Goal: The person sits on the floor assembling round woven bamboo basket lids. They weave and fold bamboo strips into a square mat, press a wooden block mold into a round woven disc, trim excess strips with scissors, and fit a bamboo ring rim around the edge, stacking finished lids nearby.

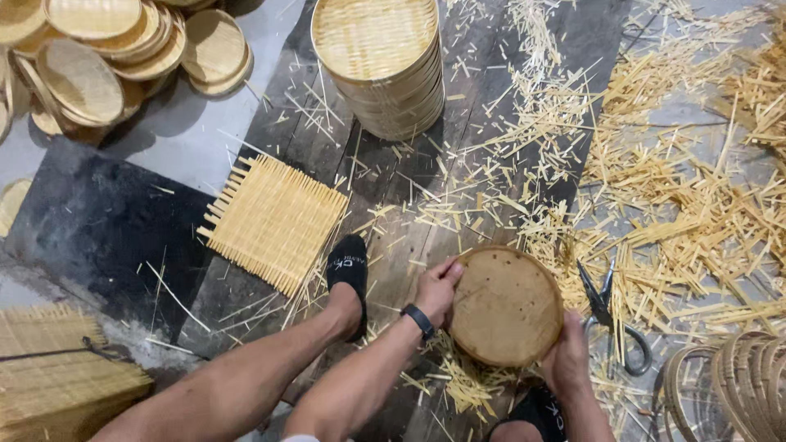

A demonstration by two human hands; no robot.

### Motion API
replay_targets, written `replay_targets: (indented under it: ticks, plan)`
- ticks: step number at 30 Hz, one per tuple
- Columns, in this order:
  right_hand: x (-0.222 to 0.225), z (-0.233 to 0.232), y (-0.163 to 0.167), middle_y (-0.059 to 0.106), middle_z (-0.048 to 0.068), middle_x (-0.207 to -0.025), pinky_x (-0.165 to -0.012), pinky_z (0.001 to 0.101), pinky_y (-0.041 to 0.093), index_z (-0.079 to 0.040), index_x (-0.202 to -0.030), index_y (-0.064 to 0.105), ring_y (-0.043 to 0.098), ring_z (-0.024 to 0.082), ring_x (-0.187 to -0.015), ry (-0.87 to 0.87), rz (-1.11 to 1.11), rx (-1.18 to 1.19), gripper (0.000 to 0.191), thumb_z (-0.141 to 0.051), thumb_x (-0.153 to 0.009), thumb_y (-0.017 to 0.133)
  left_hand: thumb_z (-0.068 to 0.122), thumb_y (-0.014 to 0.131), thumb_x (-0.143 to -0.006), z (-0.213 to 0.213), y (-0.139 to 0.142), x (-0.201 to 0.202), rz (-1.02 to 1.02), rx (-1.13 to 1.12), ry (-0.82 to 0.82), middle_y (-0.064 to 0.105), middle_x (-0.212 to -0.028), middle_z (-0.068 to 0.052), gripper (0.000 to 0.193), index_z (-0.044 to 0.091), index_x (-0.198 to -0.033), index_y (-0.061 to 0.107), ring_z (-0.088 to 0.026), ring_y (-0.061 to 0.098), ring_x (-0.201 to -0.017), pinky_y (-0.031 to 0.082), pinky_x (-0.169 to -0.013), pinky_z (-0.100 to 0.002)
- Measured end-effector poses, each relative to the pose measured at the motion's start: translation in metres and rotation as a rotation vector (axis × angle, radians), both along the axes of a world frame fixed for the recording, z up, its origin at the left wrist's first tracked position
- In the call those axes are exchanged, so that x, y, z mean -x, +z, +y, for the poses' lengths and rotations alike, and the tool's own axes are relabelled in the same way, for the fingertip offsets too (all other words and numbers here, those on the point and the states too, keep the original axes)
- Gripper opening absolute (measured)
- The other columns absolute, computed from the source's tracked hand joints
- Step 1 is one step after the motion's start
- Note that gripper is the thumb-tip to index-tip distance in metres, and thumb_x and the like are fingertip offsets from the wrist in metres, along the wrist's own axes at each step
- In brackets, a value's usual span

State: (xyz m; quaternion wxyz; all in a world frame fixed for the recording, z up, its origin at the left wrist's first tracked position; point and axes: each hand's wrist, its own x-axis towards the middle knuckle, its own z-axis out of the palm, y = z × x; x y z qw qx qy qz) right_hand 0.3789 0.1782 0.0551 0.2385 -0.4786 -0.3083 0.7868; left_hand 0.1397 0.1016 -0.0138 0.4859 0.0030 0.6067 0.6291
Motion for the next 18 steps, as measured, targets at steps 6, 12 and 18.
replay_targets:
  ticks: [6, 12, 18]
  plan:
    - [-0.016, -0.023, -0.046, 0.071, 0.01, -0.103, -0.082, 0.035, 0.051, 0.002, -0.116, 0.064, 0.064, 0.018, -0.09, 0.027, -0.279, -0.278, 0.038, -0.031, -0.108, 0.049, 0.022, 0.08, -0.082, -0.033, 0.03, 0.134, 1.328, 0.215, -0.269, 0.071, -0.113, -0.023, 0.04, 0.001, -0.115, 0.07, -0.039, 0.068, -0.103, 0.054, -0.089, -0.046]
    - [-0.057, -0.052, -0.078, 0.065, 0.012, -0.094, -0.072, 0.0362, 0.055, 0.005, -0.116, 0.06, 0.064, 0.022, -0.08, -0.042, -0.116, -0.024, 0.043, -0.037, -0.115, 0.049, 0.054, 0.092, -0.063, -0.11, 0.071, 0.273, 1.27, 1.252, -0.613, 0.054, -0.137, -0.03, 0.105, -0.008, -0.136, 0.048, -0.045, 0.051, -0.129, 0.042, -0.107, -0.049]
    - [-0.068, -0.059, -0.086, 0.066, 0.015, -0.096, -0.075, 0.0368, 0.059, 0.005, -0.121, 0.06, 0.067, 0.025, -0.082, -0.056, -0.1, -0.017, 0.045, -0.037, -0.109, 0.049, 0.048, 0.086, -0.073, -0.135, 0.071, 0.298, 1.116, 1.133, -0.774, 0.07, -0.114, -0.027, 0.065, 0.0, -0.113, 0.069, -0.041, 0.068, -0.11, 0.055, -0.096, -0.048]
